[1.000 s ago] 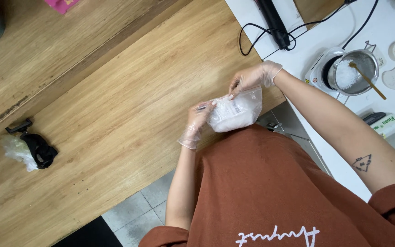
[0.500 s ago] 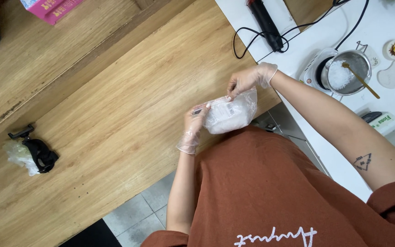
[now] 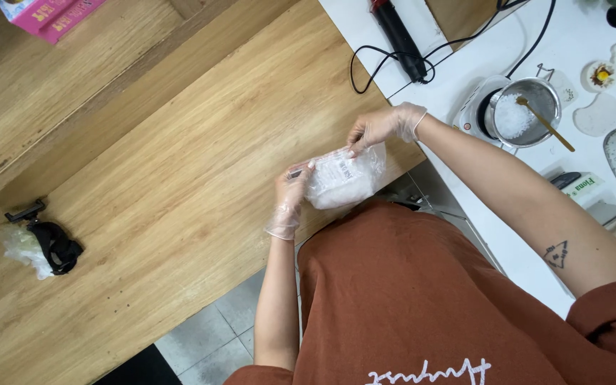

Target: Measuring wax pellets from a plastic bag into a small metal pot using a spoon, then sealing and storing the bag.

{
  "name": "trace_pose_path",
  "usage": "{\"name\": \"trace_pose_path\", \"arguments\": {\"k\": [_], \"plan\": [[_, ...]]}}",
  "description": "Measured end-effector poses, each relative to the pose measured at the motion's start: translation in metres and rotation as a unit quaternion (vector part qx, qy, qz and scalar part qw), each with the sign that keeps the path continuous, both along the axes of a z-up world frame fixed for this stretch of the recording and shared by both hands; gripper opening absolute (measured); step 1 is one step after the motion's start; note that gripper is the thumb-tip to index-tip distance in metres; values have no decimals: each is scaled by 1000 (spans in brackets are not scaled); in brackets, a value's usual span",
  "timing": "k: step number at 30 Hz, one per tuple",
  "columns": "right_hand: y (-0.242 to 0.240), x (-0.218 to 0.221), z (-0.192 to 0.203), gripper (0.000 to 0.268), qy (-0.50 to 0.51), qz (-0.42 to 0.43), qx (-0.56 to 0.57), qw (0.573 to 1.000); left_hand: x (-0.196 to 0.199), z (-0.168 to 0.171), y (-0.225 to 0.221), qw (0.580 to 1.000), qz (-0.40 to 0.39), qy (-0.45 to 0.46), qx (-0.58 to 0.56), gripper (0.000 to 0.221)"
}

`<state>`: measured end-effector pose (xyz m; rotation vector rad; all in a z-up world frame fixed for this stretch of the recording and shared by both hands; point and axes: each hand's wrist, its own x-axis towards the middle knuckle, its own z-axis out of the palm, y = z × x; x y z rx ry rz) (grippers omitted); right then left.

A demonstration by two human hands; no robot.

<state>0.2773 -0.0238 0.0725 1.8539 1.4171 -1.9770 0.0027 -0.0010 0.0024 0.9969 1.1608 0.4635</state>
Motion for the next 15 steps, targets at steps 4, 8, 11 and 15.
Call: {"name": "trace_pose_path", "arguments": {"k": [4,8,11,15], "plan": [[-9,7,-28,28,46,-17,40,998,-1,-3,-2,1000,12,-14,-24,23],[-12,14,-18,28,28,-40,16,999,-2,-13,-3,999,25,-16,-21,21],[-20,16,-7,30,17,-56,14,998,0,-8,-4,999,28,-8,-30,21],[-30,13,-3,33,29,-128,26,991,3,9,-4,997,42,-4,-57,21]]}}
